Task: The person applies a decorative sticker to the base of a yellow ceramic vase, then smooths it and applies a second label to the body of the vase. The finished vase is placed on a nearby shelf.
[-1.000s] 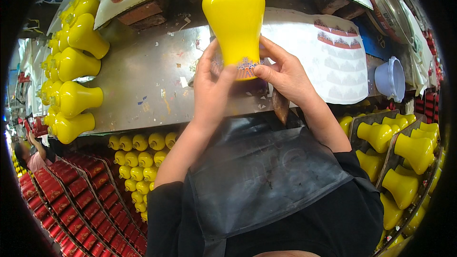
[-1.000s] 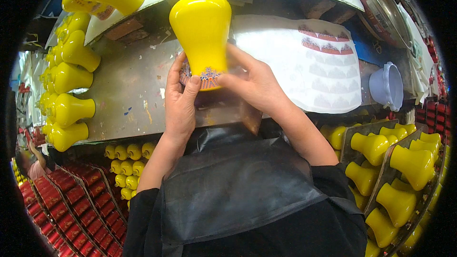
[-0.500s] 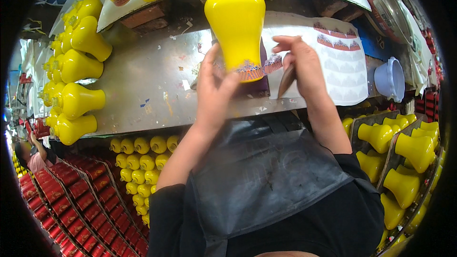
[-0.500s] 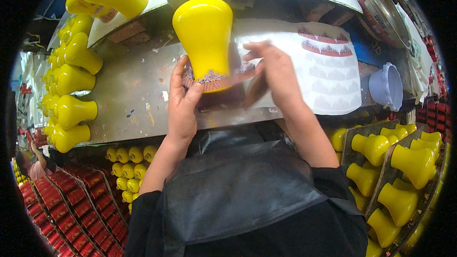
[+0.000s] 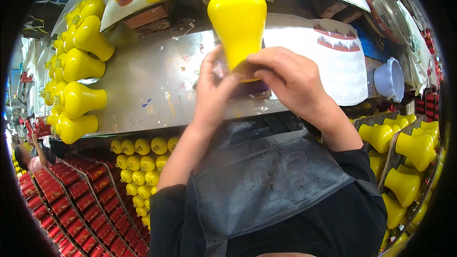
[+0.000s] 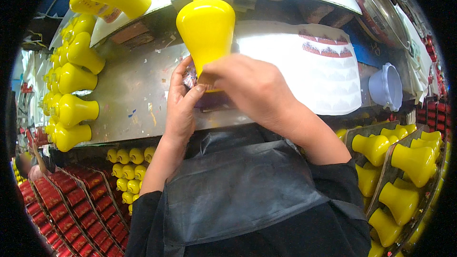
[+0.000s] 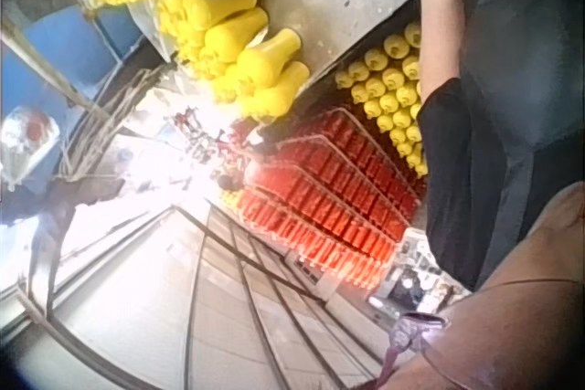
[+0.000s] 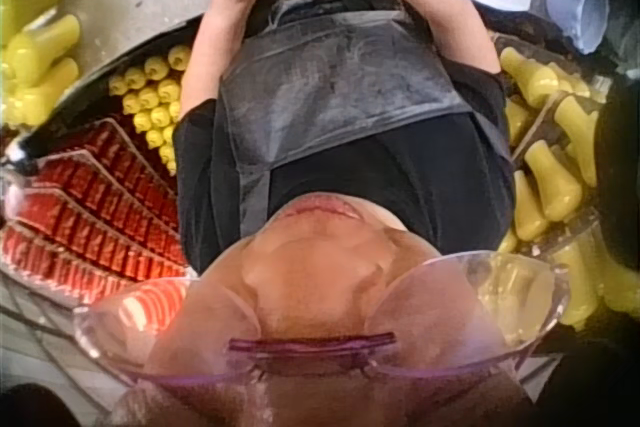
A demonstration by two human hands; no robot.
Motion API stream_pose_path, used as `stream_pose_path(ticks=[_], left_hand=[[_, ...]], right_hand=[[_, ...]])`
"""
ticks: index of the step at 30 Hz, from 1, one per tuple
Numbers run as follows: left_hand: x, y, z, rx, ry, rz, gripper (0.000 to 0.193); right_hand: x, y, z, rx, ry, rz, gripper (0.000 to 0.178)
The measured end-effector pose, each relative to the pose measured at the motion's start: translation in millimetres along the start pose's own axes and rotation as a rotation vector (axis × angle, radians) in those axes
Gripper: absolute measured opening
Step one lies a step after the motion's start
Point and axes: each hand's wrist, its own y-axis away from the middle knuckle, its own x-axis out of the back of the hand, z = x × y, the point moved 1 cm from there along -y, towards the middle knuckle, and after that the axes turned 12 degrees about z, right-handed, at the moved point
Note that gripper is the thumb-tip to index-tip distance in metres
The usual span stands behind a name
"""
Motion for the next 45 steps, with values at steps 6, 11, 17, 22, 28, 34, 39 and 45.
stream_pose_path(ticks=[6,11,17,22,28,34,39,45], left_hand=[[2.4,0.3,0.1,0.055,0.075,0.012,0.071],[2.9,-1.1,0.7,0.127,0.188,0.006,0.069],[3.4,0.2,6.8,0.171,0.184,0.011,0.067],[2.3,5.1,7.3,0.168,0.201,0.064,0.068],[3.6,7.4,-0.3,0.134,0.235,0.096,0.071],[13.4,9.9,-12.0,-0.01,0.058,-0.014,0.079],[6.3,5.2,-21.1,-0.201,-0.182,0.041,0.088],[0.8,5.3,2.3,-0.672,-0.48,0.183,0.085]], right_hand=[[-1.0,23.7,20.5,-0.351,-0.059,0.179,0.035],[-7.5,41.9,25.5,-0.472,-0.114,0.16,0.038],[-3.0,18.6,8.8,-0.193,-0.089,0.107,0.031],[-0.4,-5.7,-14.9,0.139,0.253,0.066,0.031],[-2.5,-2.7,-28.6,0.099,0.085,-0.183,0.024],[15.3,6.1,-3.7,-0.795,-0.334,0.137,0.009],[-0.8,20.0,-4.6,-0.831,-0.173,-0.013,0.052],[-19.6,23.9,14.3,-1.074,-0.348,-0.119,0.064]])
